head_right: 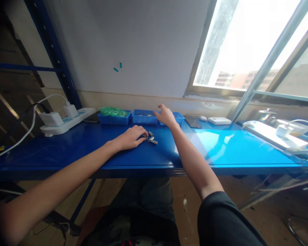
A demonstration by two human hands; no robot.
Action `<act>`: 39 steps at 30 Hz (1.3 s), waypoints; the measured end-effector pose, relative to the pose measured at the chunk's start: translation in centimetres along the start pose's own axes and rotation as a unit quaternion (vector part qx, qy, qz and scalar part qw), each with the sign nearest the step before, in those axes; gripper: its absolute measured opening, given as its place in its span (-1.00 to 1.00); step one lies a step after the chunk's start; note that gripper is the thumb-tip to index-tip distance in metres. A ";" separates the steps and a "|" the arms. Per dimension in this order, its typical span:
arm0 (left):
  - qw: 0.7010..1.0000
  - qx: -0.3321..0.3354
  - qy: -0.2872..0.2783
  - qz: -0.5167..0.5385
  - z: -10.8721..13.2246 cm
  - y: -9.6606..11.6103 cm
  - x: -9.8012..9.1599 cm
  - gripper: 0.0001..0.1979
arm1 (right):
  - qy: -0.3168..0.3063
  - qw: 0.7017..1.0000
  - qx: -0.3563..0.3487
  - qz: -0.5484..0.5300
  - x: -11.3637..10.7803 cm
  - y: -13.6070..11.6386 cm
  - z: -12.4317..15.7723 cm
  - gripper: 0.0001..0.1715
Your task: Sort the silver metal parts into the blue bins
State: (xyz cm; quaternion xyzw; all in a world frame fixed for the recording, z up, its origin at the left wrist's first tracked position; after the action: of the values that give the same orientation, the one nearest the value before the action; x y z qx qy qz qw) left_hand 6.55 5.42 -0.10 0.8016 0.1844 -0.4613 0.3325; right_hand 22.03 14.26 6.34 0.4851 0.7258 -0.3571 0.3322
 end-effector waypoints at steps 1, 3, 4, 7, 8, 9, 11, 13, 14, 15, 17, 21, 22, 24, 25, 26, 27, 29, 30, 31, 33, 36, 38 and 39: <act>1.000 0.003 0.003 -0.001 0.0 -0.1 -0.1 -0.79 | 0.002 1.000 0.009 -0.008 0.2 0.7 -0.1 -0.50; 1.000 0.009 0.002 0.013 0.0 -0.4 -0.1 -0.82 | 0.005 1.000 -0.007 -0.021 0.3 1.0 0.2 -0.57; 1.000 0.009 0.001 0.030 -0.1 -0.7 -0.1 -0.83 | 0.003 0.999 -0.025 -0.025 0.4 0.8 0.4 -0.60; 0.994 -0.012 0.026 0.108 -1.2 -2.1 -1.2 -0.84 | -0.005 0.994 -0.100 -0.043 0.8 -1.3 0.9 -0.67; 0.988 -0.027 0.055 0.140 -1.7 -2.9 -2.1 -0.83 | -0.005 0.990 -0.127 -0.057 0.9 -2.2 1.1 -0.69; 0.979 -0.043 0.095 0.174 -2.3 -3.7 -3.3 -0.81 | -0.003 0.985 -0.155 -0.073 0.9 -3.3 1.3 -0.69; 0.951 -0.065 0.186 0.238 -3.5 -5.3 -6.0 -0.77 | 0.010 0.974 -0.205 -0.099 0.7 -5.3 1.8 -0.70; 0.918 -0.065 0.243 0.307 -4.6 -6.4 -8.0 -0.73 | 0.033 0.967 -0.232 -0.104 0.1 -6.8 2.1 -0.69; 0.901 -0.059 0.261 0.341 -5.0 -6.6 -8.6 -0.71 | 0.049 0.967 -0.229 -0.099 -0.3 -7.3 2.2 -0.69; 0.885 -0.050 0.276 0.371 -5.2 -6.6 -8.9 -0.68 | 0.067 0.970 -0.215 -0.092 -0.8 -7.5 2.3 -0.68; 0.859 -0.029 0.305 0.410 -5.1 -6.2 -9.0 -0.64 | 0.098 0.977 -0.174 -0.075 -1.5 -7.6 2.4 -0.69; 0.842 -0.012 0.330 0.428 -3.9 -4.6 -7.6 -0.65 | 0.115 0.976 -0.173 -0.061 -2.4 -7.7 3.1 -0.73; 0.839 -0.011 0.329 0.433 -3.7 -4.2 -7.2 -0.65 | 0.114 0.974 -0.189 -0.060 -2.5 -7.8 3.4 -0.73; 0.830 -0.005 0.333 0.448 -3.4 -3.7 -6.9 -0.63 | 0.119 0.967 -0.217 -0.055 -2.8 -7.8 4.0 -0.74; 0.824 0.000 0.336 0.456 -3.3 -3.4 -6.9 -0.62 | 0.127 0.964 -0.228 -0.050 -3.0 -7.8 4.2 -0.75; 0.819 0.005 0.338 0.464 -3.4 -3.2 -6.9 -0.59 | 0.139 0.960 -0.239 -0.045 -3.2 -7.7 4.5 -0.77; 0.815 0.010 0.336 0.472 -3.4 -3.0 -6.8 -0.56 | 0.157 0.955 -0.248 -0.043 -3.5 -7.6 4.7 -0.79; 0.815 0.015 0.318 0.484 -3.6 -2.8 -6.5 -0.50 | 0.217 0.939 -0.262 -0.052 -4.4 -7.2 5.3 -0.83; 0.821 0.012 0.305 0.483 -3.7 -2.9 -6.1 -0.47 | 0.258 0.927 -0.267 -0.063 -4.9 -7.0 5.7 -0.84; 0.833 0.005 0.290 0.470 -3.8 -3.0 -5.7 -0.43 | 0.306 0.910 -0.269 -0.077 -5.6 -6.8 6.3 -0.83; 0.885 -0.003 0.244 0.397 -3.9 -3.0 -4.7 -0.37 | 0.406 0.866 -0.270 -0.108 -6.9 -6.4 7.6 -0.80; 0.972 0.010 0.105 0.209 -4.1 -2.6 -2.3 -0.46 | 0.479 0.826 -0.269 -0.126 -7.8 -6.8 8.6 -0.71; 0.994 0.018 0.003 0.111 -4.0 -2.4 -0.5 -0.59 | 0.427 0.863 -0.255 -0.087 -7.2 -7.5 7.5 -0.66; 0.996 0.019 -0.034 0.076 -3.9 -2.3 0.2 -0.63 | 0.370 0.897 -0.237 -0.051 -6.5 -7.8 6.4 -0.65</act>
State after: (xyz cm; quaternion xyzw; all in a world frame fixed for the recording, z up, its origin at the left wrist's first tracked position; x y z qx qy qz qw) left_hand 7.72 9.79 0.26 0.8034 0.1029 -0.4647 0.3578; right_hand 17.55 3.73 9.93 0.4515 0.8832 0.0146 0.1263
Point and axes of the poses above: each hand's wrist, its own z-axis away from the middle knuckle, its own x-axis out of the palm, y = z × x, the point moved 6 cm from there along -z, towards the middle knuckle, and after that the axes turned 11 degrees about z, right-handed, at the moved point
